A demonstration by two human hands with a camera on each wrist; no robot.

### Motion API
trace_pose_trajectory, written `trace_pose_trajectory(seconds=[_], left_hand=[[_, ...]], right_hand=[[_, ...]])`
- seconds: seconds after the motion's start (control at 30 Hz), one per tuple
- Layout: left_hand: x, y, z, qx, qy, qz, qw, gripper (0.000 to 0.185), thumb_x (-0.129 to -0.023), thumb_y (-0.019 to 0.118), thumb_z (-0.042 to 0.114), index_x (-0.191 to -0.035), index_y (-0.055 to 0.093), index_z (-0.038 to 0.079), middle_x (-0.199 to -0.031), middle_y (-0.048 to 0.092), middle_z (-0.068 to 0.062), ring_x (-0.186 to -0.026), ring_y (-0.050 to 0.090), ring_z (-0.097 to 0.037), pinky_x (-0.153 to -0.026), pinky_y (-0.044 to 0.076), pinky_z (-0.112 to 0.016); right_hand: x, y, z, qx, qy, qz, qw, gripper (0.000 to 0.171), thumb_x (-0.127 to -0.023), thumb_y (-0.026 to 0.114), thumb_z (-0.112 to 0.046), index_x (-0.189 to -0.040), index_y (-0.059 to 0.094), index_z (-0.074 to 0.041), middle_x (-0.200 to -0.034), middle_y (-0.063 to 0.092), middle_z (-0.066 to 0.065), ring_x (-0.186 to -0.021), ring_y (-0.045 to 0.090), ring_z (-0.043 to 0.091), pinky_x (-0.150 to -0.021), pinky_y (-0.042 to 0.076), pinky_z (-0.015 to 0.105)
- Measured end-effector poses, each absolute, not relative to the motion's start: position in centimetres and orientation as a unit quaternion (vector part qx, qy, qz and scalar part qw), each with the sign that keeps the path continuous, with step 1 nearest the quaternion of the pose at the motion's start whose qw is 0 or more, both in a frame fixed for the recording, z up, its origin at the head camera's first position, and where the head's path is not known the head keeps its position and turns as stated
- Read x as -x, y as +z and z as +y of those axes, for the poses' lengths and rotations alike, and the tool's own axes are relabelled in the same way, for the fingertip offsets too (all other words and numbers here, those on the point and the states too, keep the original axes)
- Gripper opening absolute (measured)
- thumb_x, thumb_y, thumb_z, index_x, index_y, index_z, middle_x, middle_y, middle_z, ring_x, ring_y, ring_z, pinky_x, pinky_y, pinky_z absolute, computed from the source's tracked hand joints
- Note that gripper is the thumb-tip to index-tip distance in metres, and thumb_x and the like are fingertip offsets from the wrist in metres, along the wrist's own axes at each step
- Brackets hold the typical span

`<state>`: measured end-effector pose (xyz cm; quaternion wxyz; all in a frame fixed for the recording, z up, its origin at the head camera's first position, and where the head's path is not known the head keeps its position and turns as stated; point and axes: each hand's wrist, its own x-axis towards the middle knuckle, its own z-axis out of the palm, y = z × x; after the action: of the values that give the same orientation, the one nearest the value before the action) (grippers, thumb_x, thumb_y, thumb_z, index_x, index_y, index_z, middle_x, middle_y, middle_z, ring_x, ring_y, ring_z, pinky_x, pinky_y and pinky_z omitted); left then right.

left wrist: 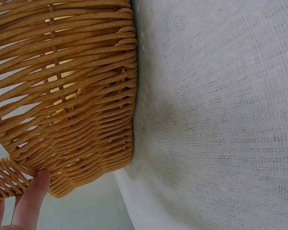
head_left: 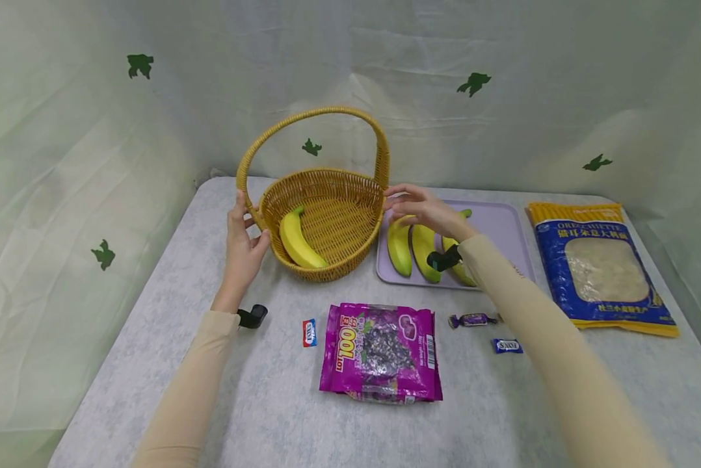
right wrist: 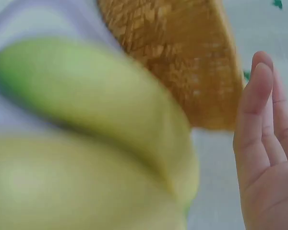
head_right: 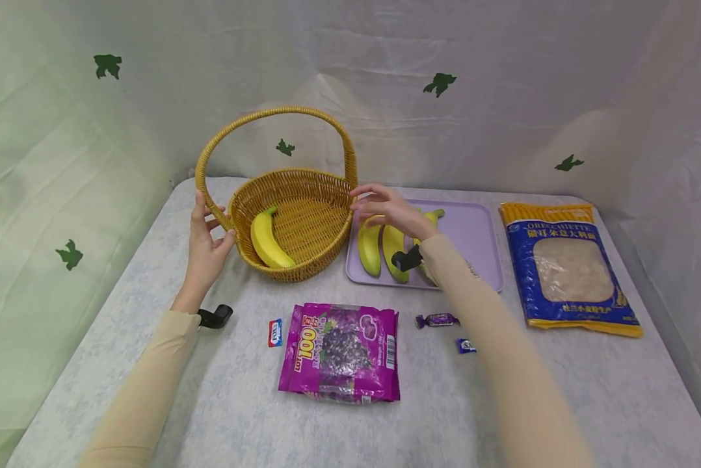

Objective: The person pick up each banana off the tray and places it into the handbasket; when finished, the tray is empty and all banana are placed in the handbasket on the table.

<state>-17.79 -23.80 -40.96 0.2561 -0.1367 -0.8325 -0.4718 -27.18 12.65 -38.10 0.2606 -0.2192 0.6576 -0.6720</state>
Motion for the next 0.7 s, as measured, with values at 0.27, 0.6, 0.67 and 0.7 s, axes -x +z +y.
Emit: trace_pose_trajectory(seconds=[0.27, 0.6, 0.67, 0.7], left_hand=[[17.7, -40.9, -23.7, 0.133, -0.479, -0.831, 0.249, 0.096, -0.091, 0.05, -0.009, -0.146, 0.007, 0.058, -0.136, 0.031, -0.022, -0.116, 0.045, -0.038, -0.068, 0.043, -0.011], [17.7, -40.8, -23.6, 0.136, -0.483, -0.827, 0.253, 0.097, -0.092, 0.051, -0.007, -0.144, 0.007, 0.061, -0.134, 0.034, -0.022, -0.114, 0.046, -0.04, -0.068, 0.042, -0.011], [17.6, -40.8, -23.6, 0.135, -0.483, -0.828, 0.252, 0.097, -0.092, 0.05, -0.008, -0.144, 0.007, 0.061, -0.134, 0.034, -0.022, -0.114, 0.046, -0.039, -0.068, 0.042, -0.012], [17.6, -40.8, -23.6, 0.135, -0.483, -0.828, 0.252, 0.097, -0.092, 0.05, -0.008, -0.144, 0.007, 0.061, -0.134, 0.034, -0.022, -0.114, 0.046, -0.039, -0.067, 0.042, -0.012]], right_hand=[[26.4, -39.8, 19.2, 0.157, -0.65, 0.711, 0.217, 0.032, -0.099, 0.05, -0.016, -0.131, 0.049, -0.01, -0.129, 0.052, 0.024, -0.107, 0.054, 0.037, -0.091, 0.044, 0.043], [25.0, -40.9, 24.4, 0.085, -0.606, 0.765, 0.2, 0.046, -0.1, 0.05, -0.023, -0.14, 0.038, -0.004, -0.132, 0.049, 0.019, -0.103, 0.057, 0.025, -0.088, 0.047, 0.034], [24.8, -41.1, 25.0, 0.086, -0.6, 0.769, 0.204, 0.049, -0.1, 0.05, -0.023, -0.142, 0.037, -0.003, -0.133, 0.047, 0.02, -0.105, 0.056, 0.026, -0.088, 0.047, 0.035], [24.7, -41.2, 25.2, 0.088, -0.596, 0.771, 0.207, 0.05, -0.1, 0.049, -0.023, -0.143, 0.036, -0.003, -0.134, 0.046, 0.021, -0.106, 0.055, 0.028, -0.089, 0.047, 0.035]])
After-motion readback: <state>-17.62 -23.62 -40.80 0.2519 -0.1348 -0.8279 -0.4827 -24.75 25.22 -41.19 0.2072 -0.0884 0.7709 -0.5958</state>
